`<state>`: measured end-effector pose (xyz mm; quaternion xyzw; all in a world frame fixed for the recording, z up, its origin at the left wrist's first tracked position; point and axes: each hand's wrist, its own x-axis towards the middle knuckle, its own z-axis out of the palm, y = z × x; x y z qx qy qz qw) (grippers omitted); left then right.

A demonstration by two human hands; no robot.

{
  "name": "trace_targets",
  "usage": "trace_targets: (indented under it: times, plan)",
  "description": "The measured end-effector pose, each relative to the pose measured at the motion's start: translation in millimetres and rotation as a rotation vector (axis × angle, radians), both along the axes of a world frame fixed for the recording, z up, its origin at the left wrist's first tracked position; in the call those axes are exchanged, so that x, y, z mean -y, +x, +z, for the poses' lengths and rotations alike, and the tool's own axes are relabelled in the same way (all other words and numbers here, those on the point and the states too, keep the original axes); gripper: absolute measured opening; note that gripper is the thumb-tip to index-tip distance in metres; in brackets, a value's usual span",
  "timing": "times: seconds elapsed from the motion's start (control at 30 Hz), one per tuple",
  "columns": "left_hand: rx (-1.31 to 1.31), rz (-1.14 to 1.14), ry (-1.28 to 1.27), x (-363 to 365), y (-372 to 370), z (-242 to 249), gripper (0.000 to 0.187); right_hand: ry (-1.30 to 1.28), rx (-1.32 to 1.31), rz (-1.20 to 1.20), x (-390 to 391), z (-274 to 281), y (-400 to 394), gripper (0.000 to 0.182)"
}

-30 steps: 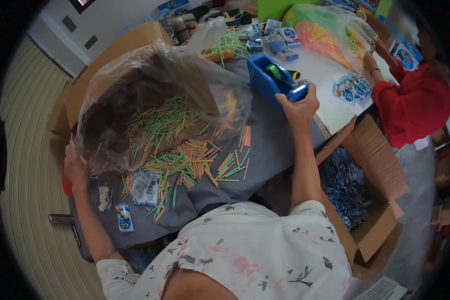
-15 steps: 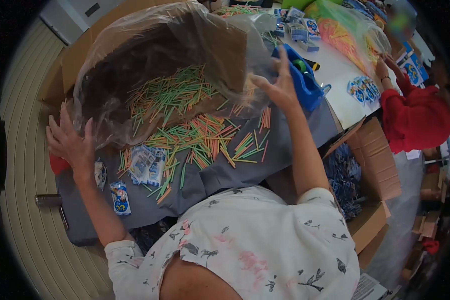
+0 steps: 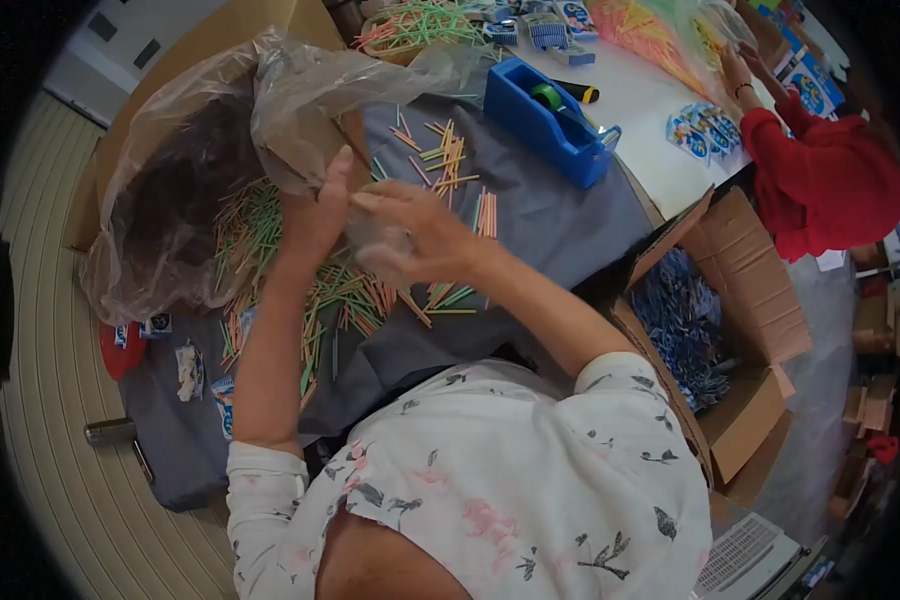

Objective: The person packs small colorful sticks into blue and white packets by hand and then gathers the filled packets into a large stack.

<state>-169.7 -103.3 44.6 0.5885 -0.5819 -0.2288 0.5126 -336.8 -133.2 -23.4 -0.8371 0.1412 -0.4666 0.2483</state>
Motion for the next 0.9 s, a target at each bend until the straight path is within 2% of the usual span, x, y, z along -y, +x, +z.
trace_targets:
  times: [0.03, 0.1, 0.17, 0.2, 0.23, 0.27, 0.33, 0.4, 0.43, 0.5, 0.53, 0.6, 0.67, 0.8, 0.87, 0.9]
  plan:
    - [0.018, 0.047, -0.084, 1, 2, 4, 0.04, -0.004, -0.003, 0.17, 27, -3, -11, 0.046]
    - [0.012, 0.076, -0.122, 13, 6, 7, 0.038, 0.314, -0.044, -0.099, 83, -4, -20, 0.031]
    - [0.008, 0.089, -0.167, 25, 4, 11, 0.036, 0.176, -0.12, -0.233, 139, -31, -15, 0.032]
    - [-0.036, 0.092, -0.162, 30, 2, 14, 0.046, 0.177, -0.116, -0.231, 141, -47, -12, 0.032]
    - [-0.077, 0.094, -0.157, 35, 1, 18, 0.056, 0.035, -0.386, -0.313, 142, -61, -6, 0.034]
    - [-0.07, 0.09, -0.155, 41, 4, 24, 0.056, -0.11, -0.656, -0.394, 143, -68, 0, 0.037]
    - [-0.131, 0.012, -0.222, 54, 12, 37, 0.062, -0.106, -0.61, -0.385, 110, -67, 4, 0.039]
    - [-0.235, 0.015, -0.128, 67, 22, 63, 0.067, 0.038, -0.492, -0.054, 81, -54, 12, 0.04]
    - [-0.331, 0.017, -0.036, 68, 26, 68, 0.073, 0.048, -0.491, -0.042, 66, -45, 18, 0.04]
    - [-0.302, 0.036, -0.018, 62, 38, 61, 0.073, 0.096, -0.379, 0.32, 45, -24, 31, 0.038]
    - [-0.279, 0.046, -0.012, 58, 43, 57, 0.074, -0.066, -0.25, 0.251, 54, -20, 40, 0.035]
    - [-0.238, 0.075, 0.001, 44, 55, 49, 0.074, 0.171, -0.347, 0.03, 95, -6, 51, 0.033]
    - [-0.193, 0.1, 0.01, 31, 66, 44, 0.075, -0.157, -0.526, 0.062, 162, -39, 52, 0.035]
    - [-0.098, 0.111, 0.036, 18, 82, 34, 0.076, -0.103, -0.656, -0.012, 116, -59, 80, 0.045]
    - [-0.062, 0.102, 0.077, 14, 82, 20, 0.077, -0.128, -0.778, 0.209, 54, -27, 85, 0.06]
    - [-0.04, 0.091, 0.106, 12, 81, 12, 0.078, -0.101, -0.774, 0.22, 38, -17, 85, 0.06]
